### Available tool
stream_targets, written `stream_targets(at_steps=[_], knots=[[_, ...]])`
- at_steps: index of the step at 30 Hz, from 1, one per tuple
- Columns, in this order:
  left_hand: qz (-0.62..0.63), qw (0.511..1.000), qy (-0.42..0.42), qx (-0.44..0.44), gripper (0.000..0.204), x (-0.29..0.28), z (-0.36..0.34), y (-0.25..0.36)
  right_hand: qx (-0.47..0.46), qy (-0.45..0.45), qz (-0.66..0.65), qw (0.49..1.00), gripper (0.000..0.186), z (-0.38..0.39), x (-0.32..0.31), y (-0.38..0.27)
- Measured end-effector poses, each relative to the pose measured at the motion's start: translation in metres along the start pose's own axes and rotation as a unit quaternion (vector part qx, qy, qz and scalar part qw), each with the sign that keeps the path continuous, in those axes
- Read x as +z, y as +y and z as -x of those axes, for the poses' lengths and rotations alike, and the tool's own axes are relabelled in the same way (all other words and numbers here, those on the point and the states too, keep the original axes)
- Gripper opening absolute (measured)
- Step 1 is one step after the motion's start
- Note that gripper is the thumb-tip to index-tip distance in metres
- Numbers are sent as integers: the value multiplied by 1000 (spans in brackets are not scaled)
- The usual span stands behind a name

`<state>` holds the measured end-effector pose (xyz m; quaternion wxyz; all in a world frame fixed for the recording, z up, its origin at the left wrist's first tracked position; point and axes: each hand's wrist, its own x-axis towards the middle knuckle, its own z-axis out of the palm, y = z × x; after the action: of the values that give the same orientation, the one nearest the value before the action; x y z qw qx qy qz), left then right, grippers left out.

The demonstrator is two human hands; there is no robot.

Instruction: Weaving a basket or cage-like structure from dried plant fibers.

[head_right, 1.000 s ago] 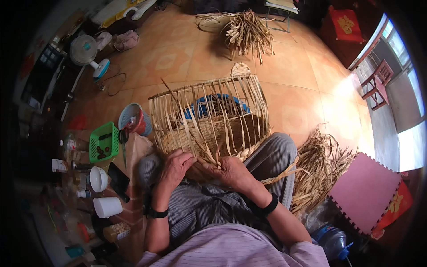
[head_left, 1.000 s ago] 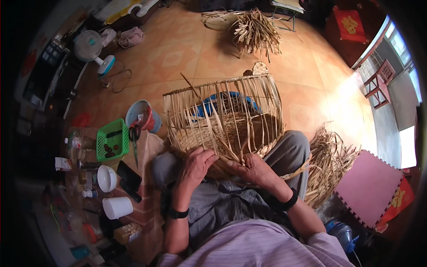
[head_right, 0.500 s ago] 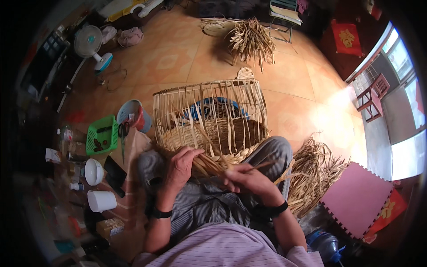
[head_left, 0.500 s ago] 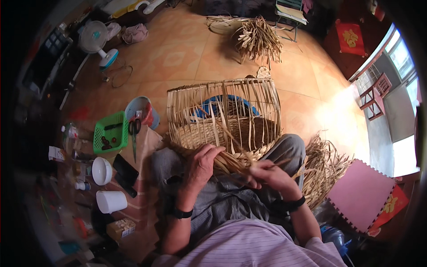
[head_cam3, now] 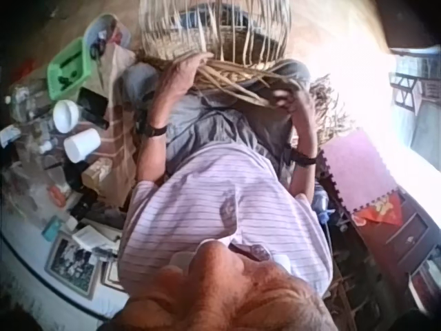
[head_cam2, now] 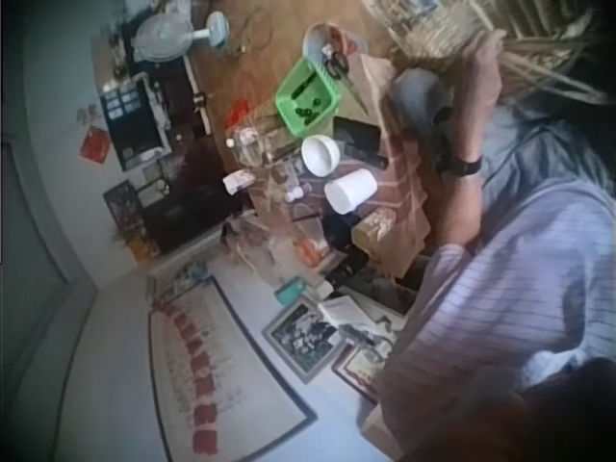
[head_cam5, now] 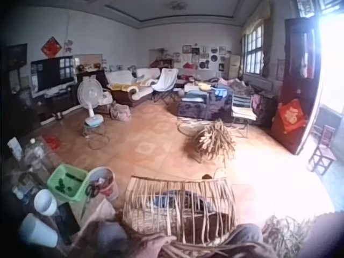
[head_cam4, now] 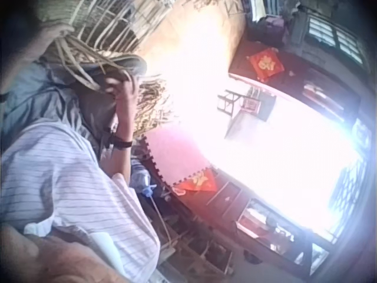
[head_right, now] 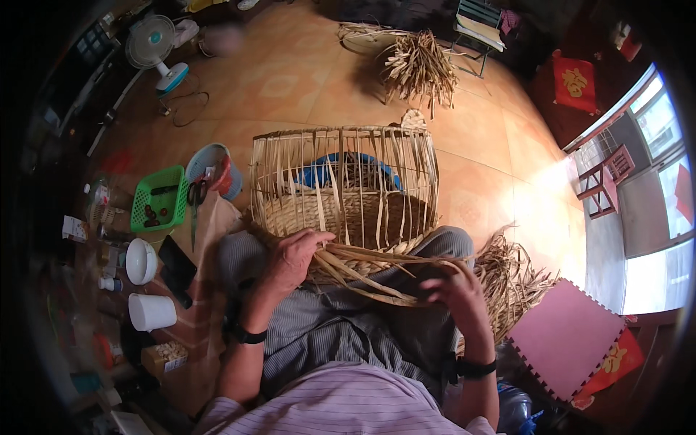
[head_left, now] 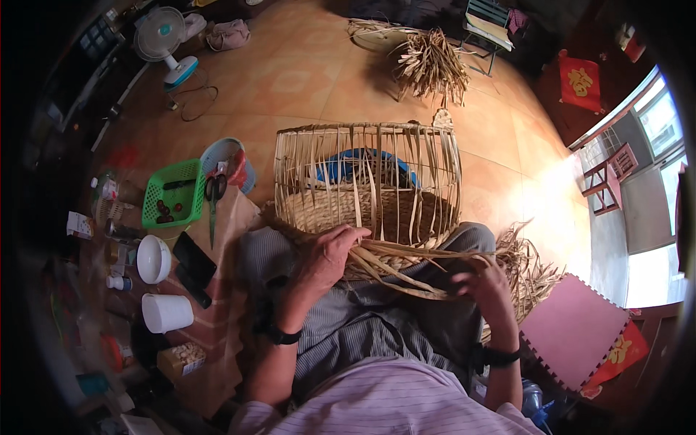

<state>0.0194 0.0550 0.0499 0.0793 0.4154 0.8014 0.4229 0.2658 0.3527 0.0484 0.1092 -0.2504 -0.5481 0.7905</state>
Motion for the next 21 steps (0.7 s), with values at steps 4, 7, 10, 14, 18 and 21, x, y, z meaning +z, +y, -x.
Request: stream_targets(at_steps=[4,7,10,14,18,21], knots=[[-15,1000,-18,-12,35,-3,1,-1,-12,-133,327,936,41,19,32,7],[-11,998,-58,-37,41,-6,1,-1,-37,-138,555,819,37,21,53,21],[4,997,-66,-28,49,-13,4,2,-25,-197,598,777,33,29,72,12],[23,997,-71,-4,55,-17,8,9,21,-308,426,850,23,56,94,-50],[79,996,-48,-17,46,-12,8,9,93,-259,217,937,25,71,94,-111],[106,994,-10,-23,37,-4,9,3,-22,-220,-165,961,50,54,97,-99]])
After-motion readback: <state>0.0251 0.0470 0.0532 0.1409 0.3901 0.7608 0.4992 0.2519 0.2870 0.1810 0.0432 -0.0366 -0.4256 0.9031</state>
